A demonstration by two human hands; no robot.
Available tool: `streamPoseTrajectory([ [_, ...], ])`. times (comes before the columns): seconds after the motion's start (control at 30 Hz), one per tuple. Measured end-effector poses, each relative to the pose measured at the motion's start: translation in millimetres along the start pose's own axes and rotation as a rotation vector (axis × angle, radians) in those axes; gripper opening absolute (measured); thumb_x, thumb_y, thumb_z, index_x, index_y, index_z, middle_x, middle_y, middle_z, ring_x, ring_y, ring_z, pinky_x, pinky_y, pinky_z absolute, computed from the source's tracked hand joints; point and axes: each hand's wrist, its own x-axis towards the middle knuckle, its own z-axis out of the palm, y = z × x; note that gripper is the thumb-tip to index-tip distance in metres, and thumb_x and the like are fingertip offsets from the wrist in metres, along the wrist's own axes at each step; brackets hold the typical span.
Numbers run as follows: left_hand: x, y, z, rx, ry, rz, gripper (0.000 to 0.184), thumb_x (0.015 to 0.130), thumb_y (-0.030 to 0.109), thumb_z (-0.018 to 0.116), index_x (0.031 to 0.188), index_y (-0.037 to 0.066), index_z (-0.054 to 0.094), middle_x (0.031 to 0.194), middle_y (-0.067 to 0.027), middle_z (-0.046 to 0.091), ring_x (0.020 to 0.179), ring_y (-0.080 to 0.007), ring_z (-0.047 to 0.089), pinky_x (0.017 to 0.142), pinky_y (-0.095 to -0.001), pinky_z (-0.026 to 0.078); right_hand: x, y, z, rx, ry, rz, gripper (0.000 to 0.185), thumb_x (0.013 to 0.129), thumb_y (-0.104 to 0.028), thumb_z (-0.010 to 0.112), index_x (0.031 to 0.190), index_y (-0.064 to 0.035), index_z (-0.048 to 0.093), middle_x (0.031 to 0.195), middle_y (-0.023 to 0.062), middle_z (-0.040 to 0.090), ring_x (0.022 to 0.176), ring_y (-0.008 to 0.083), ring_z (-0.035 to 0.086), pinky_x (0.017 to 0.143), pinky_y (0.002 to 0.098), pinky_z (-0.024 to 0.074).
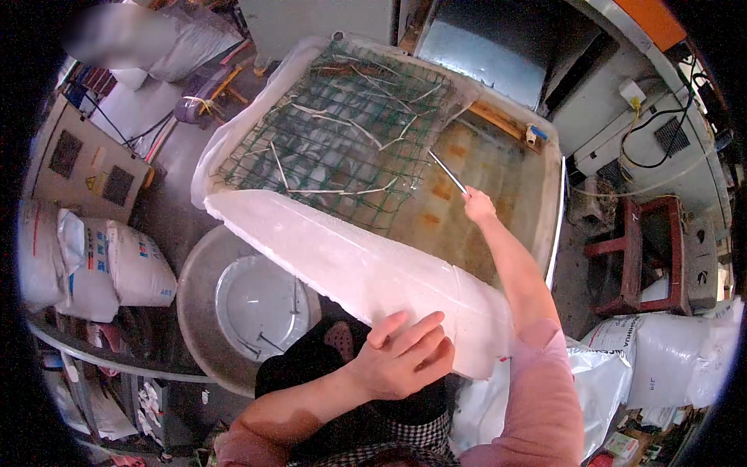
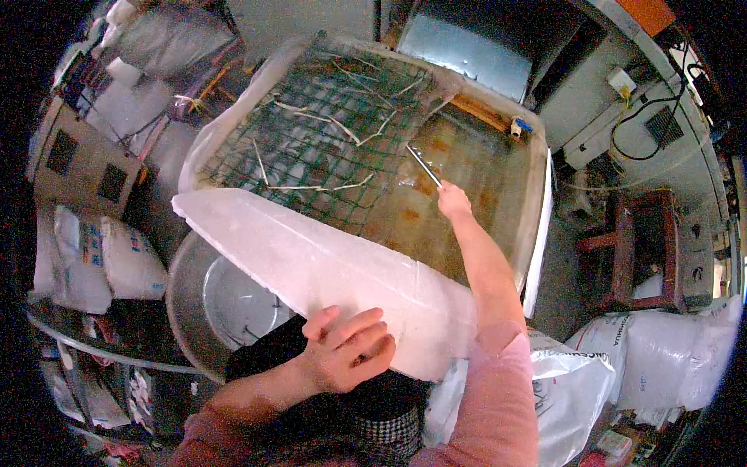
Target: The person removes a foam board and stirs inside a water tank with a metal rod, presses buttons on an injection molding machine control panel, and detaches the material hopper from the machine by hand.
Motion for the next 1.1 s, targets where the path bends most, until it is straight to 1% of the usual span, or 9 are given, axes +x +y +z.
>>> streamPoseTrajectory([
  [0.1, 0.7, -2.7, 0.0, -0.005, -0.011, 0.017, 0.012, 0.071, 0.016, 0.062, 0.08, 0.024, 0.059, 0.091, 0.005, 0.059, 0.102, -0.0121, 0.054, 0.095, -0.0401, 0.02, 11.9, 7.0, 11.4, 0.013, -0.056, -0.041, 0.033, 0.089, -0.03, 0.042, 0.119, -0.0196, 0.05, 0.111, 0.0148, 0.056, 0.1, 0.0345, 0.054, 0.084, 0.045, 0.0444],
  [0.17, -1.2, -0.5, 0.2, 0.006, 0.001, 0.036, 0.012, 0.071, 0.016, 0.062, 0.08, 0.024, 0.059, 0.09, 0.005, 0.059, 0.102, -0.0119, 0.054, 0.095, -0.0402, 0.02, 19.0, 32.8, 13.6, 0.027, -0.025, -0.2, 0.032, 0.089, -0.028, 0.041, 0.118, -0.0178, 0.05, 0.109, 0.0159, 0.056, 0.099, 0.0358, 0.053, 0.083, 0.0454, 0.0441],
  [0.37, -2.6, 2.2, -1.3, -0.003, 0.034, 0.044, 0.011, 0.072, 0.016, 0.062, 0.079, 0.024, 0.059, 0.089, 0.0056, 0.06, 0.102, -0.0111, 0.054, 0.096, -0.0404, 0.02, -35.8, 70.2, -26.8, 0.061, -0.007, -0.101, 0.032, 0.088, -0.026, 0.044, 0.117, -0.0137, 0.051, 0.106, 0.0172, 0.057, 0.098, 0.0356, 0.054, 0.084, 0.0435, 0.0439],
  [0.47, -0.4, 4.0, 0.0, 0.003, 0.036, 0.065, 0.012, 0.072, 0.016, 0.062, 0.079, 0.025, 0.058, 0.088, 0.0061, 0.06, 0.102, -0.0106, 0.054, 0.096, -0.04, 0.02, -27.3, 83.2, -21.1, 0.063, 0.008, -0.144, 0.031, 0.088, -0.026, 0.046, 0.116, -0.014, 0.054, 0.106, 0.0174, 0.057, 0.097, 0.0354, 0.054, 0.084, 0.0423, 0.0441],
  [0.7, -1.5, -0.9, 4.0, 0.012, 0.049, 0.053, 0.01, 0.072, 0.017, 0.061, 0.078, 0.026, 0.058, 0.088, 0.0069, 0.06, 0.102, -0.0097, 0.053, 0.096, -0.0393, 0.02, 28.6, 34.9, 13.2, 0.074, -0.056, -0.183, 0.032, 0.087, -0.026, 0.046, 0.116, -0.0136, 0.054, 0.107, 0.0182, 0.057, 0.098, 0.0338, 0.055, 0.084, 0.0411, 0.044],
  [0.8, -0.3, -1.4, 2.6, 0.021, 0.045, 0.06, 0.01, 0.073, 0.017, 0.061, 0.077, 0.026, 0.057, 0.088, 0.0074, 0.06, 0.102, -0.0095, 0.053, 0.095, -0.0389, 0.02, 43.5, 17.5, 13.2, -0.112, -0.135, -0.234, 0.033, 0.087, -0.024, 0.045, 0.117, -0.0124, 0.052, 0.109, 0.0175, 0.056, 0.1, 0.0331, 0.054, 0.086, 0.0403, 0.0439],
  [0.87, -0.5, -1.2, 3.9, 0.026, 0.054, 0.051, 0.007, 0.075, 0.019, 0.058, 0.08, 0.023, 0.057, 0.09, 0.0056, 0.059, 0.105, -0.0093, 0.052, 0.097, -0.0384, 0.022, 51.5, 19.8, 18.7, -0.051, -0.003, -0.318, 0.034, 0.087, -0.022, 0.044, 0.118, -0.0121, 0.051, 0.112, 0.0165, 0.055, 0.101, 0.033, 0.053, 0.086, 0.0403, 0.0435],
  [0.93, -0.1, 0.1, 5.3, 0.031, 0.064, 0.044, 0.006, 0.077, 0.02, 0.055, 0.083, 0.021, 0.056, 0.092, 0.0038, 0.059, 0.109, -0.0091, 0.05, 0.099, -0.0378, 0.023, 55.3, 19.7, 19.4, -0.058, -0.029, -0.346, 0.034, 0.086, -0.022, 0.044, 0.118, -0.012, 0.051, 0.113, 0.0164, 0.055, 0.102, 0.0327, 0.052, 0.087, 0.0397, 0.0429],
  [1.1, 1.0, 2.2, 4.6, 0.042, 0.071, 0.063, 0.008, 0.076, 0.019, 0.055, 0.083, 0.02, 0.056, 0.092, 0.0038, 0.058, 0.109, -0.0103, 0.049, 0.096, -0.037, 0.026, 22.0, 23.9, -22.7, 0.047, -0.192, -0.317, 0.035, 0.086, -0.02, 0.046, 0.12, -0.0116, 0.05, 0.115, 0.016, 0.053, 0.105, 0.0329, 0.051, 0.09, 0.0386, 0.0417],
])
